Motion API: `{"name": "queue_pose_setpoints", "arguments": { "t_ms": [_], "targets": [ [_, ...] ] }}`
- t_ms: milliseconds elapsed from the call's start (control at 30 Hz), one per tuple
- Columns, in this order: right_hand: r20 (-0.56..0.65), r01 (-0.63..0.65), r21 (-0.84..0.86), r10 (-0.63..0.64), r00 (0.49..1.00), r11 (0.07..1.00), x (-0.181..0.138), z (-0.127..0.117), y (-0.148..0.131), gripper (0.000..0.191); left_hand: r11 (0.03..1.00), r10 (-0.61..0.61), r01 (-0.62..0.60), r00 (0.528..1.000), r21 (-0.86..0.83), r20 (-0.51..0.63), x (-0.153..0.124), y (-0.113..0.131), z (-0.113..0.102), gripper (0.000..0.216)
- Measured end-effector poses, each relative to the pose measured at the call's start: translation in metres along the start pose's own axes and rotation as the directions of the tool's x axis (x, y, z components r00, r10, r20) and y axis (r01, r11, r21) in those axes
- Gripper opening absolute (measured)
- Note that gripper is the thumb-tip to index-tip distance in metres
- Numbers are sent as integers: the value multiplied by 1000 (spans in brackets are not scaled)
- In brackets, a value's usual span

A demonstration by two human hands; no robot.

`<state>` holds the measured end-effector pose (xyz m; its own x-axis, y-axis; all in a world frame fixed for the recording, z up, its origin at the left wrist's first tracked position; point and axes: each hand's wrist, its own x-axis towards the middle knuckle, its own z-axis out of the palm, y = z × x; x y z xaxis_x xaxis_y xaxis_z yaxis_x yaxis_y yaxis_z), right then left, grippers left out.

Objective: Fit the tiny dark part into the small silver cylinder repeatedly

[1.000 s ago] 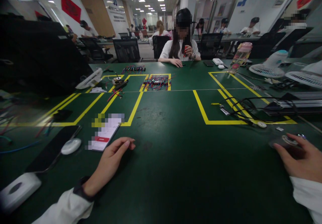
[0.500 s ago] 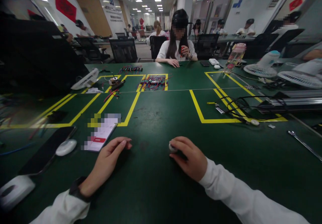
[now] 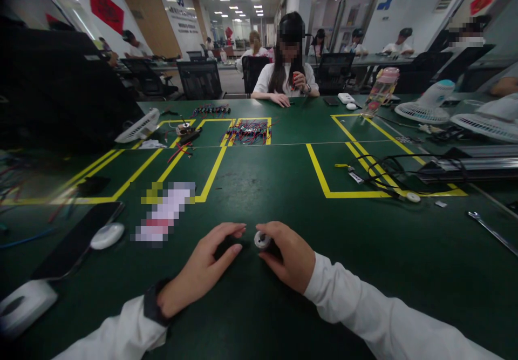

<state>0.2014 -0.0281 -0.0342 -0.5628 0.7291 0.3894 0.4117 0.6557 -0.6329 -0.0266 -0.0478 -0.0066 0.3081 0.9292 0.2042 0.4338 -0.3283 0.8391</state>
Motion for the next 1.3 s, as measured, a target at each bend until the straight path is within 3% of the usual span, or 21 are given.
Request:
{"name": "queue_pose_setpoints", "arguments": {
  "t_ms": [133, 300, 400, 667, 733, 833, 900, 1167, 1300],
  "targets": [
    [-21, -130, 75, 132, 991, 989, -1, 2, 4, 67, 998, 60, -59, 998, -31, 27, 15, 11, 18, 22],
    [-23, -149, 61, 151, 988, 987, 1, 1, 4, 54, 993, 89, -92, 995, -71, -49, 24, 16, 26, 25],
    [-25, -117, 37, 118, 993, 992, 2, 1, 4, 48, 991, 110, -114, 992, -76, -59, 28, 21, 29, 15],
    [26, -133, 13, 132, 991, 991, -2, -5, 6, 52, 996, 65, -75, 981, -45, -184, 30, 25, 11, 10],
    [30, -137, -3, 137, 990, 991, -3, -6, 7, 53, 997, 73, -67, 989, 45, -128, 26, 16, 6, 13],
    [16, -130, -16, 130, 991, 991, -5, -6, 8, 50, 977, 100, -113, 992, 182, 77, 20, 0, 7, 14],
    [8, -125, -21, 126, 992, 992, -5, -6, 8, 48, 966, 108, -140, 982, 218, 154, 18, -7, 10, 14],
    [-19, -101, -12, 101, 995, 995, -3, -6, 4, 45, 953, 102, -153, 974, 260, 200, 17, -6, 11, 23],
    [-180, -172, -58, 159, 971, 983, -9, -16, 8, 43, 958, 109, -155, 976, 242, 191, 16, -5, 10, 24]
  ]
}}
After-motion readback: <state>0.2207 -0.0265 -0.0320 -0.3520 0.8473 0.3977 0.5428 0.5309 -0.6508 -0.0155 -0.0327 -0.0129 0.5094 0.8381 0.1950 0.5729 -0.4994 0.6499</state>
